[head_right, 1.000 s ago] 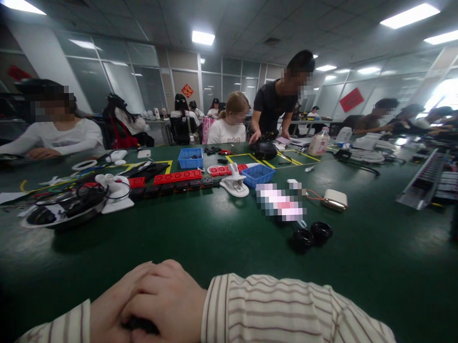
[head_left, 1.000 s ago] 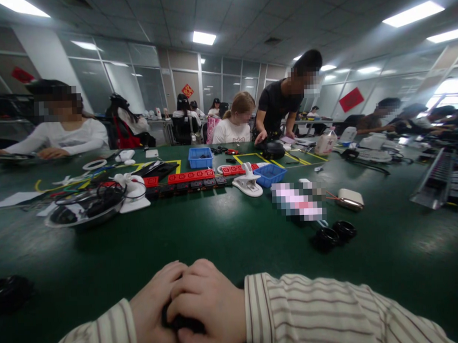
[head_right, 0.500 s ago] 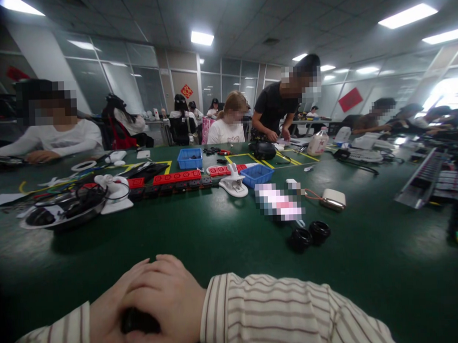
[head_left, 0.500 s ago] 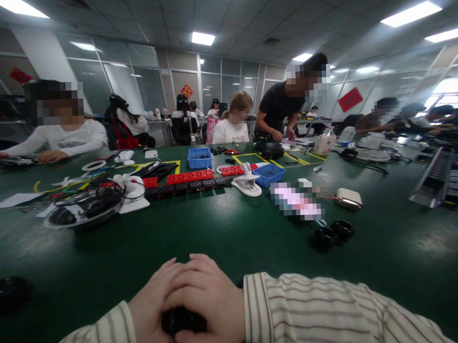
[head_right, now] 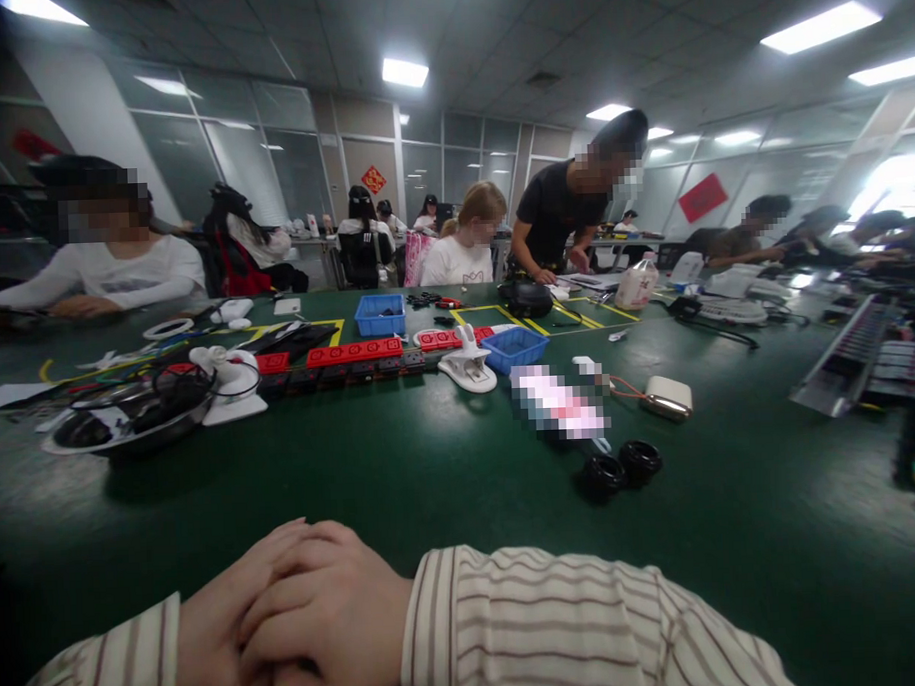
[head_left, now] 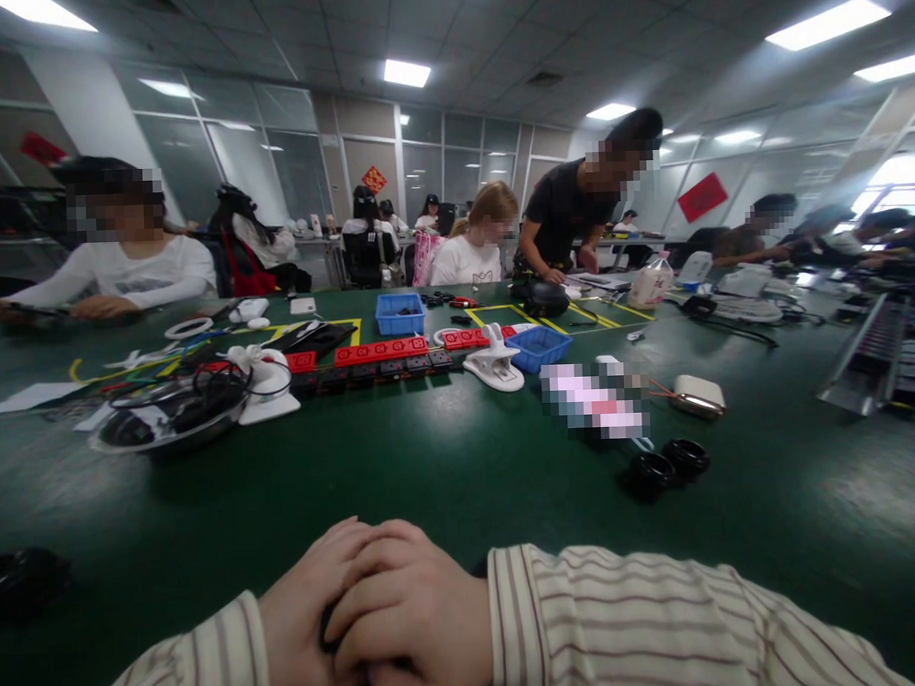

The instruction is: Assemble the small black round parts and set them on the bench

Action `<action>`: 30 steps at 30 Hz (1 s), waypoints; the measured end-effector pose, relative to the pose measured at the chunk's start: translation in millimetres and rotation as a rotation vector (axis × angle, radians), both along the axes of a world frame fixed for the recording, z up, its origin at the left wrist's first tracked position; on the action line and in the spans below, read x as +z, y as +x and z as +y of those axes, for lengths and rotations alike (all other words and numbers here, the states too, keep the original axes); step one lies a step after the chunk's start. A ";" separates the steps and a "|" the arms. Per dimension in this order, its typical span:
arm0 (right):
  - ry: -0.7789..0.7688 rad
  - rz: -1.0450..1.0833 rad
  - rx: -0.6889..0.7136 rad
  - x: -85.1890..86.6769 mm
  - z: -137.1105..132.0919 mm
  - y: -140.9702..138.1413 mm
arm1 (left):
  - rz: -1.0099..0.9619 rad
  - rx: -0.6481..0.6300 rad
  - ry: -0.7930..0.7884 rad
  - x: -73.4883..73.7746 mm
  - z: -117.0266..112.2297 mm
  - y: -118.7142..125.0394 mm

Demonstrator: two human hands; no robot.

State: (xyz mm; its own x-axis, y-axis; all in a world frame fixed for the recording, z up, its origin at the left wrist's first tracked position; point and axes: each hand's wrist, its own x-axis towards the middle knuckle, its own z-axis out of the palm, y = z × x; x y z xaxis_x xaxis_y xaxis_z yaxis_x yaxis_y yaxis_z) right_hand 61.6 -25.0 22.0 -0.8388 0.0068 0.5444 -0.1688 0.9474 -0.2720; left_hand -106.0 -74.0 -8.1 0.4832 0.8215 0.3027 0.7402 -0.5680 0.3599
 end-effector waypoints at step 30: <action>0.059 -0.074 0.175 -6.7 3.1 -0.4 | 0.009 -0.029 -0.034 4.6 0.9 -1.1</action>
